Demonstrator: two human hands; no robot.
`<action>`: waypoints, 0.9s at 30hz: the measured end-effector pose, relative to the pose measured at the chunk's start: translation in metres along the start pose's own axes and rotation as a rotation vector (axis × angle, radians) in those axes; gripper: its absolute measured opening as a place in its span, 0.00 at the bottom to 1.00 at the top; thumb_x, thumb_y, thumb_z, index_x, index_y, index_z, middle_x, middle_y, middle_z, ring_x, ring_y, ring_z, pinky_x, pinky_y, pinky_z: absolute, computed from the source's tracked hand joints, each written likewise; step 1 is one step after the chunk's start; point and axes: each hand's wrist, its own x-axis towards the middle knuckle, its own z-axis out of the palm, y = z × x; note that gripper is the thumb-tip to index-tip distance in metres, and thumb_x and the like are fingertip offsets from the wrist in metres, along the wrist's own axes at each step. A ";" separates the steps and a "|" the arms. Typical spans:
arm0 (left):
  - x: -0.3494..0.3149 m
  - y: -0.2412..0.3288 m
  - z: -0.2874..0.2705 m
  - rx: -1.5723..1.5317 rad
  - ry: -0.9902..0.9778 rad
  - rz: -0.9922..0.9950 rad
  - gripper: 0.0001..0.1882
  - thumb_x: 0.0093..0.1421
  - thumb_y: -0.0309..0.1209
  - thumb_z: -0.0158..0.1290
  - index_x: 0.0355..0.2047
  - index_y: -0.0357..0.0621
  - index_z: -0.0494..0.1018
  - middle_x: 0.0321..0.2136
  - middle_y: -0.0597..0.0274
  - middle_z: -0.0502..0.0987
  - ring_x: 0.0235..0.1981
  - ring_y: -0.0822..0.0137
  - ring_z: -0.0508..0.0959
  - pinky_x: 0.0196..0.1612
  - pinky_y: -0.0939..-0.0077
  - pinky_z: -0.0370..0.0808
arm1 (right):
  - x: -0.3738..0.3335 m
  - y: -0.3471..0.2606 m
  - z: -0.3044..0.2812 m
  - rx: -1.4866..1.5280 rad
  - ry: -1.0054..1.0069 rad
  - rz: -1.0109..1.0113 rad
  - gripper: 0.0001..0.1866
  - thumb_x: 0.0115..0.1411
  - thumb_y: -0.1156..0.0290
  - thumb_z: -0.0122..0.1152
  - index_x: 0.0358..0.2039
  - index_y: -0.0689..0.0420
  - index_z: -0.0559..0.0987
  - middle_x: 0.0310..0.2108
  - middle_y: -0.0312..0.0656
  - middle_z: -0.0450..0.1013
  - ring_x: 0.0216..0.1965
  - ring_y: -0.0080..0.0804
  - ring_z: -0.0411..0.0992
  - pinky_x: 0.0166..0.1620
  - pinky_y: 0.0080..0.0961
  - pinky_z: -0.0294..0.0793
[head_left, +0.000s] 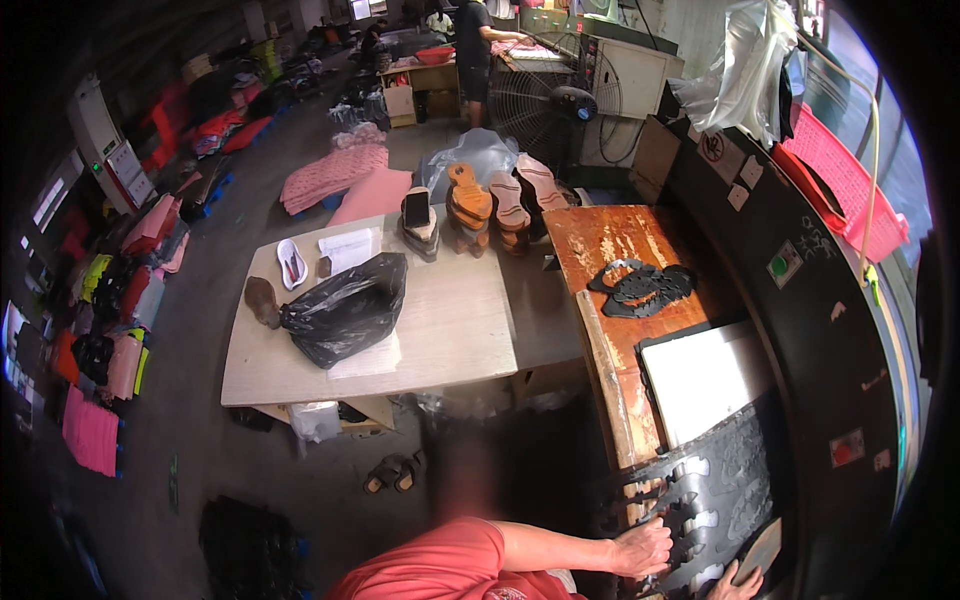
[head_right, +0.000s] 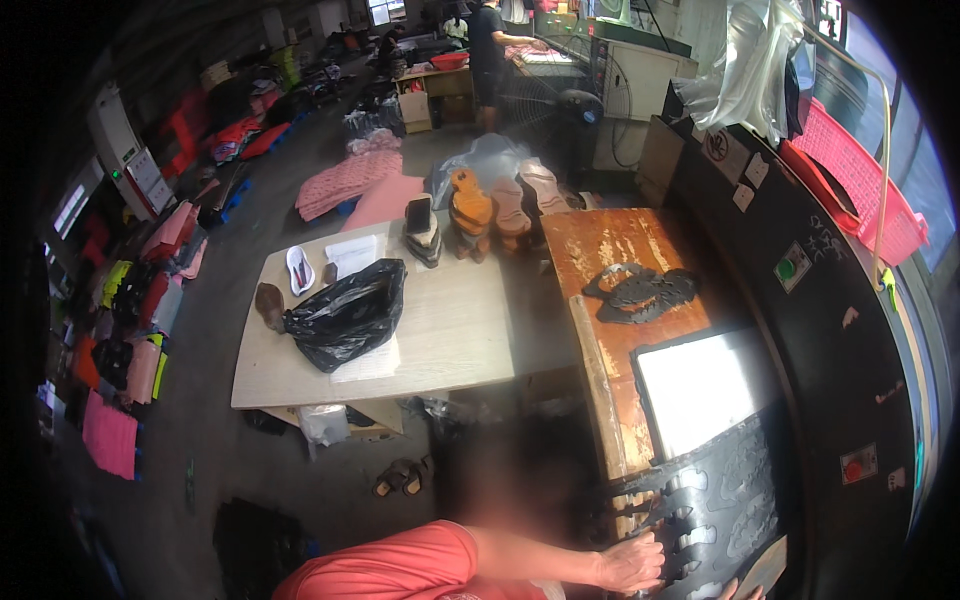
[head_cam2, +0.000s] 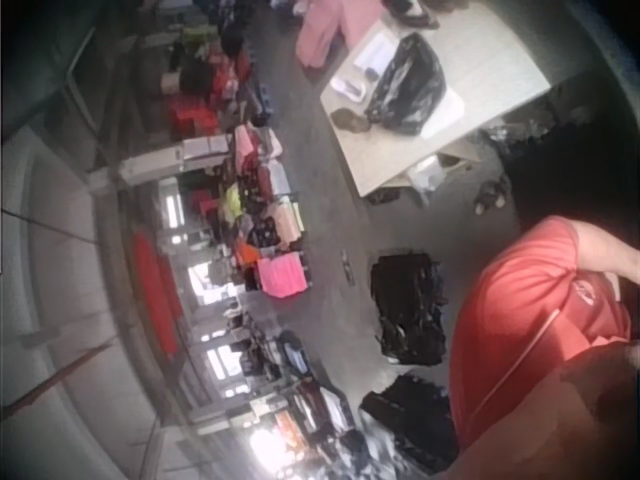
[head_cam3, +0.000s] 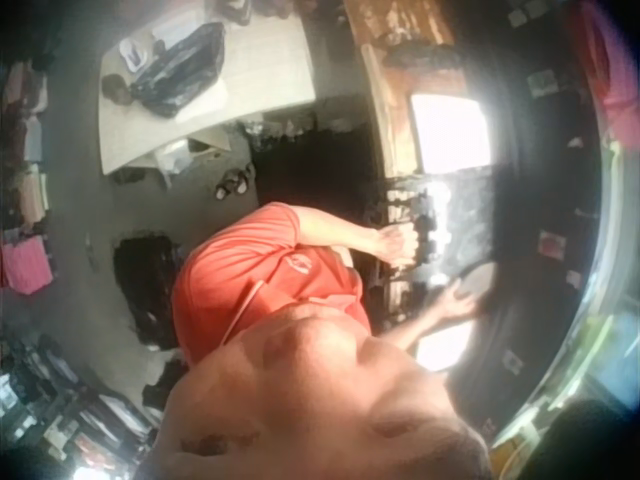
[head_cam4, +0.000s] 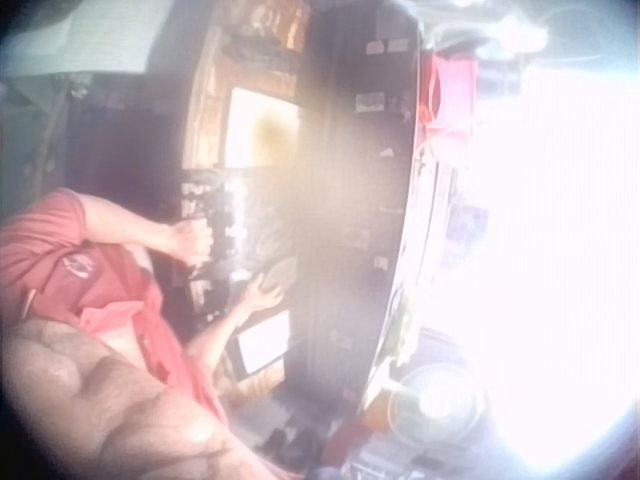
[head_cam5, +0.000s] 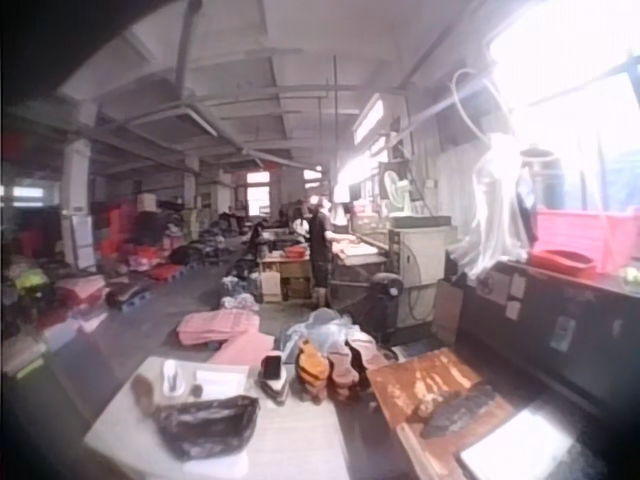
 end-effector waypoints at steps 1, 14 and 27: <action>0.001 0.001 -0.001 0.009 0.004 -0.001 0.16 0.60 0.43 0.62 0.21 0.50 0.76 0.26 0.63 0.72 0.37 0.61 0.73 0.47 0.61 0.67 | 0.001 0.000 -0.001 0.002 -0.003 0.019 0.40 0.55 0.45 0.79 0.53 0.69 0.81 0.54 0.65 0.76 0.56 0.64 0.72 0.67 0.56 0.67; 0.004 0.000 -0.001 -0.053 -0.008 -0.022 0.15 0.60 0.42 0.63 0.21 0.50 0.76 0.25 0.63 0.72 0.37 0.61 0.72 0.46 0.62 0.66 | 0.006 -0.017 -0.007 0.008 0.009 -0.003 0.37 0.55 0.46 0.79 0.49 0.69 0.82 0.49 0.64 0.76 0.53 0.64 0.73 0.63 0.58 0.71; 0.006 0.000 -0.007 -0.024 -0.019 -0.014 0.15 0.60 0.42 0.62 0.21 0.50 0.75 0.25 0.64 0.71 0.36 0.62 0.72 0.45 0.62 0.66 | 0.006 -0.015 -0.005 0.045 -0.067 0.155 0.39 0.56 0.47 0.78 0.54 0.70 0.80 0.57 0.66 0.73 0.58 0.64 0.71 0.67 0.57 0.67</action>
